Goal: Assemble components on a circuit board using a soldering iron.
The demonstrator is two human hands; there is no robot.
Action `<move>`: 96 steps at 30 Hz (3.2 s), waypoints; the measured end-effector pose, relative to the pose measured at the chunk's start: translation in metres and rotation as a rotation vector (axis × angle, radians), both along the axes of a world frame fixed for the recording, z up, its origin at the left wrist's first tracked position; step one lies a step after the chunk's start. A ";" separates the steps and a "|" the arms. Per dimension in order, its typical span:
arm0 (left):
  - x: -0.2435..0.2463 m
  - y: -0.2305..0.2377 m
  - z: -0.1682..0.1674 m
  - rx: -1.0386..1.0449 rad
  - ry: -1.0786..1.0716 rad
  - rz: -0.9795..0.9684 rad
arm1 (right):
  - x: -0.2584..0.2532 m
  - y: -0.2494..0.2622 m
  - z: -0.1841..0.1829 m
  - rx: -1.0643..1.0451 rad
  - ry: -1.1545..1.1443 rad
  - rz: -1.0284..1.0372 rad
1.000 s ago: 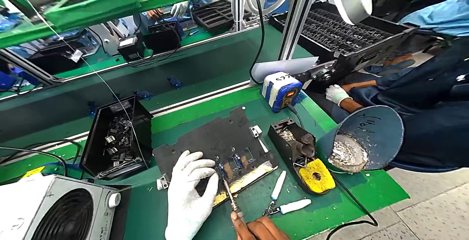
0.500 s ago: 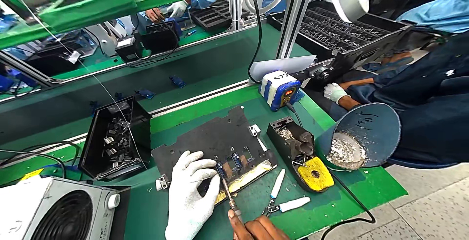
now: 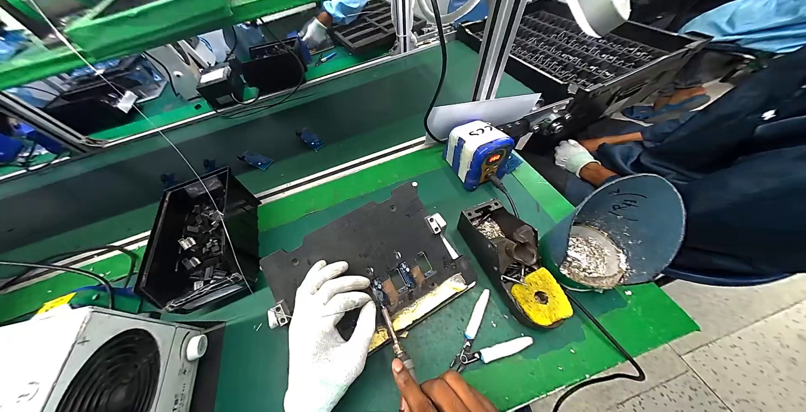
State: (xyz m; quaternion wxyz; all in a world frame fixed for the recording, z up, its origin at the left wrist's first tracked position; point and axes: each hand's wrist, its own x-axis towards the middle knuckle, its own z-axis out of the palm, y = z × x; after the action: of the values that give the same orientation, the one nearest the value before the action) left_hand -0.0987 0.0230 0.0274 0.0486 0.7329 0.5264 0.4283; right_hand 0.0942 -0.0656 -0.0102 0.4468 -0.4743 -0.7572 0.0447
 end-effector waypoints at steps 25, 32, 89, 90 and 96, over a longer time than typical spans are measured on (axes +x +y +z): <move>-0.002 -0.003 -0.001 0.012 -0.106 0.003 | 0.116 -0.010 0.026 0.044 0.117 -0.319; 0.000 -0.003 0.000 -0.001 -0.092 0.024 | 0.154 -0.006 -0.007 -0.030 0.120 -0.441; 0.032 -0.109 -0.005 -0.263 -0.924 -0.050 | -0.008 0.007 0.024 -0.066 0.260 0.275; 0.032 -0.110 -0.006 -0.267 -0.933 -0.044 | -0.010 0.008 0.024 -0.043 0.241 0.289; 0.003 -0.106 -0.004 -0.208 -0.940 -0.057 | 0.003 0.016 0.019 -0.017 0.144 0.209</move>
State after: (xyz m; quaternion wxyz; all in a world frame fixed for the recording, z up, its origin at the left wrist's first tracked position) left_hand -0.0956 -0.0828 0.0236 0.3661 0.4651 0.4673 0.6568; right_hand 0.0969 -0.0495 0.0091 0.4891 -0.3922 -0.7680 0.1312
